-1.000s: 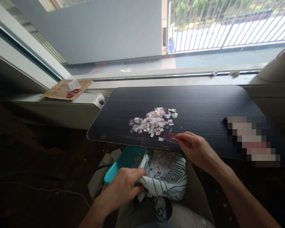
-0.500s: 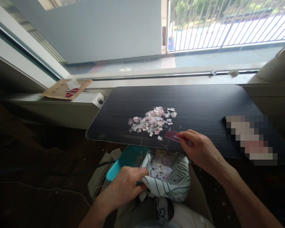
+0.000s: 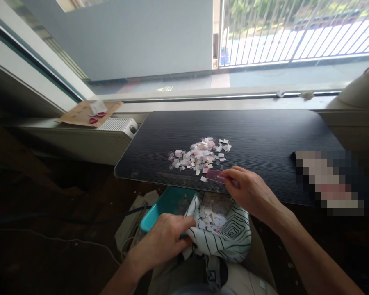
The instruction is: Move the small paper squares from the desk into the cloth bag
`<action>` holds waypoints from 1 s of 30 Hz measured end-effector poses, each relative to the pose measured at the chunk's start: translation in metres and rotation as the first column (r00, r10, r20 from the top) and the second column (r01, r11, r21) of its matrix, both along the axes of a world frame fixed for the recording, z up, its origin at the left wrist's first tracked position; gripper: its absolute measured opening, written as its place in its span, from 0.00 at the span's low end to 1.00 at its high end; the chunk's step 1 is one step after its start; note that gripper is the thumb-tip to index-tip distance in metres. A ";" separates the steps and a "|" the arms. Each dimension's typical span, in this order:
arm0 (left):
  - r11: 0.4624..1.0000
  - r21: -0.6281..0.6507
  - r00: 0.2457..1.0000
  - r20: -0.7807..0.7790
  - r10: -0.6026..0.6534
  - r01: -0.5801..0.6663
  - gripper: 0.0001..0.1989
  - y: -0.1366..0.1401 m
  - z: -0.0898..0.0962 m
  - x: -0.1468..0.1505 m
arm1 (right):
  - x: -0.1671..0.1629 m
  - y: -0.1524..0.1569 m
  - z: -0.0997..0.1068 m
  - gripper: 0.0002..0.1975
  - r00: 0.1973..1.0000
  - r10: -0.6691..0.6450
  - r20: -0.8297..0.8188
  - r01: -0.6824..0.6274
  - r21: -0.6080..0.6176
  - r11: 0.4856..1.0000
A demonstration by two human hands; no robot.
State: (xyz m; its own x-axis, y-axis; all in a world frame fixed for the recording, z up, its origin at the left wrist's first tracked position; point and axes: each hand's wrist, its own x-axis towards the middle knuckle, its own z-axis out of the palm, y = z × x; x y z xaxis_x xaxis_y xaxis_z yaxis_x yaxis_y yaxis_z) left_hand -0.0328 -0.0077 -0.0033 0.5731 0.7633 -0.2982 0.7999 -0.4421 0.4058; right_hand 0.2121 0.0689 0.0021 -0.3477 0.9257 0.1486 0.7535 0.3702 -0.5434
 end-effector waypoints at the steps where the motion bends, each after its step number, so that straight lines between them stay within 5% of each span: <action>1: 1.000 0.000 1.000 0.002 0.000 0.000 0.04 0.000 0.000 0.000 | 0.003 -0.001 0.000 0.10 1.000 0.001 0.016 -0.001 0.006 1.000; 9: 1.000 -0.020 1.000 0.013 -0.008 0.008 0.03 0.002 0.003 0.005 | 0.037 0.014 -0.020 0.11 0.979 -0.203 -0.003 0.201 0.150 0.968; 14: 1.000 -0.018 1.000 0.011 -0.003 0.003 0.04 0.001 0.003 0.008 | 0.043 0.016 -0.028 0.12 0.994 -0.111 -0.018 0.112 0.046 0.993; 20: 1.000 -0.015 1.000 -0.001 -0.015 0.015 0.03 0.003 0.004 0.010 | 0.037 0.034 -0.036 0.13 0.986 -0.140 -0.088 0.152 0.141 0.978; 24: 0.999 -0.017 1.000 0.003 -0.027 0.027 0.03 0.004 0.003 0.015 | 0.034 0.034 -0.033 0.13 0.994 -0.066 -0.088 0.075 0.096 0.993; 30: 0.983 0.033 0.984 -0.037 -0.177 0.178 0.05 0.009 0.004 0.036 | 0.038 0.025 -0.027 0.14 0.995 0.005 -0.098 -0.002 0.037 0.999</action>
State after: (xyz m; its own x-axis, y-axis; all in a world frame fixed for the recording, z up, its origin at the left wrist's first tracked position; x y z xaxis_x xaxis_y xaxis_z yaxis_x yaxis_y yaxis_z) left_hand 0.0028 0.0016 0.0004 0.6906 0.6607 -0.2941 0.7203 -0.5921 0.3614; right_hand 0.2499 0.0936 -0.0253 -0.3331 0.9178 0.2160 0.6959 0.3939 -0.6005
